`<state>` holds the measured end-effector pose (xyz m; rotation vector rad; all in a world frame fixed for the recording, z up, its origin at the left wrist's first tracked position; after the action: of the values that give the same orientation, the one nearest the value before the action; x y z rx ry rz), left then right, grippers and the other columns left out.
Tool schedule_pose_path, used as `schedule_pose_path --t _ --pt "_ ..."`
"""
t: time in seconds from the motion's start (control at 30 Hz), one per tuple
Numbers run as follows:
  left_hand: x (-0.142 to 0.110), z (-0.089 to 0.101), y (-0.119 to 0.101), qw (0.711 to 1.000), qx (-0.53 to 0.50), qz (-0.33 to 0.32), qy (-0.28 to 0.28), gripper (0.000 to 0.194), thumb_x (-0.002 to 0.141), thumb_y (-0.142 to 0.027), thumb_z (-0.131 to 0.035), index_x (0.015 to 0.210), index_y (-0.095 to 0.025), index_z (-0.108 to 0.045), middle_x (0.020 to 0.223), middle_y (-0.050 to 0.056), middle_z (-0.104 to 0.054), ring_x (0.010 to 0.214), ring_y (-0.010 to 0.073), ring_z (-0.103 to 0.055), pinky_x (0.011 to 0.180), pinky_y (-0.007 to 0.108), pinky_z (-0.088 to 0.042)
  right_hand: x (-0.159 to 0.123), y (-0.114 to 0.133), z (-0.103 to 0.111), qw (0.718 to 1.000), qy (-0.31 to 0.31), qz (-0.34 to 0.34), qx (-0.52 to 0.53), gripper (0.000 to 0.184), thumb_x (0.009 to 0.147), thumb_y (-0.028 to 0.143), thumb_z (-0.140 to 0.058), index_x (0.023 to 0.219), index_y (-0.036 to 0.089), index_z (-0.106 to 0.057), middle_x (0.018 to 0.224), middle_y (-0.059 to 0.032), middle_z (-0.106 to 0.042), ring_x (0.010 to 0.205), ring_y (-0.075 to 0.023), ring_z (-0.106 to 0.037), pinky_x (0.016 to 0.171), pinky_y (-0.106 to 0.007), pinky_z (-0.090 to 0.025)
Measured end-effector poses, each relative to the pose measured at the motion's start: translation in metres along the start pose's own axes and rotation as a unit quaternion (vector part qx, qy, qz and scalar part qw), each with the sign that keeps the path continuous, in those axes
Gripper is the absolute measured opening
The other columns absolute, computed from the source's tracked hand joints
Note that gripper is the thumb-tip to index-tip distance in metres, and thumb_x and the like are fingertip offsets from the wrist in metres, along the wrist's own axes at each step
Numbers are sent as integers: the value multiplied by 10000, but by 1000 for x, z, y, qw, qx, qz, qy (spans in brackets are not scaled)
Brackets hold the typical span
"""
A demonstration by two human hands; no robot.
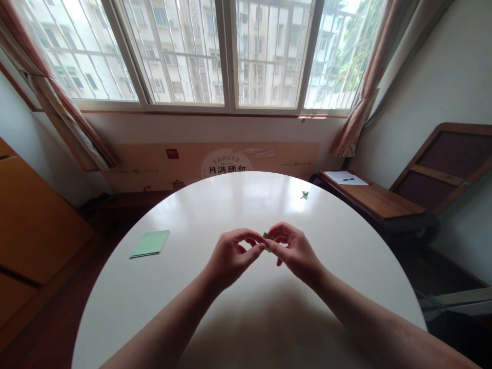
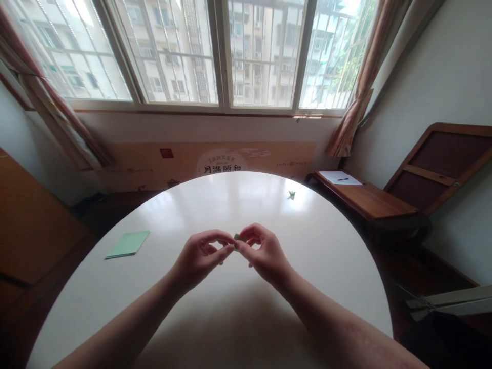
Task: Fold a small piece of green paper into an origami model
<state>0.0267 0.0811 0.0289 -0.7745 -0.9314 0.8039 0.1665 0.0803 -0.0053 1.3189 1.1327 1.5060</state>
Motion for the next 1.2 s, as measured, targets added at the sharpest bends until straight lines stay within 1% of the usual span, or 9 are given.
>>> schedule_pose_path --t 0.13,0.5,0.63,0.77,0.9,1.0,1.2 --pt "-1 -1 0 1000 -3 -3 4 165 854 -282 -683 871 -137 -761 806 77 -729 703 186 -670 524 242 -555 1 -2 0 1000 0 -1 -7 236 795 372 -751 869 193 -616 872 -43 -651 694 -166 -601 378 -201 -482" --pt "-1 -3 5 1000 -10 12 2 182 836 -290 -699 892 -130 -765 831 92 -744 680 188 -674 518 253 -572 1 2 4 998 -23 21 -56 88 817 259 -653 861 196 -608 768 -30 -653 708 -190 -630 397 -209 -484" --pt "0 -5 11 998 -44 45 14 205 844 -304 -692 911 -121 -756 820 87 -738 648 174 -654 502 256 -573 0 0 3 1000 -19 14 -20 47 813 210 -605 857 197 -614 779 -25 -645 720 -189 -632 412 -215 -499" --pt "1 -4 13 995 -78 66 10 179 838 -287 -693 871 -117 -736 796 81 -733 690 175 -643 509 248 -573 -2 1 1 1000 -15 15 16 93 805 169 -566 874 202 -618 785 -19 -646 702 -175 -616 427 -219 -512" --pt "2 -4 15 991 -109 82 7 146 810 -248 -694 864 -115 -719 821 90 -741 716 185 -651 500 249 -571 -2 3 -1 999 -9 8 49 79 804 173 -589 874 206 -606 769 -16 -661 686 -173 -614 429 -225 -513" --pt "2 -3 15 990 -115 84 1 157 793 -234 -686 887 -115 -726 854 99 -750 739 197 -662 493 249 -570 -2 3 -1 998 -8 7 58 65 822 187 -607 882 209 -591 759 -15 -666 681 -172 -621 435 -228 -514" --pt "2 2 14 992 -84 96 -26 209 781 -204 -643 928 -108 -756 837 97 -761 704 190 -657 505 255 -564 -3 2 -1 999 -16 34 12 63 878 221 -610 926 223 -569 783 -12 -665 731 -185 -642 470 -241 -519"
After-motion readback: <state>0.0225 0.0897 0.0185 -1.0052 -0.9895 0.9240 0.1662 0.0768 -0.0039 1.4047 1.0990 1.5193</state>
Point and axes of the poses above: each hand's wrist, its own x-axis towards the middle knuckle, its own z-axis out of the back of the hand, y = z × x, the point moved 9 cm from there along x, towards the middle knuckle
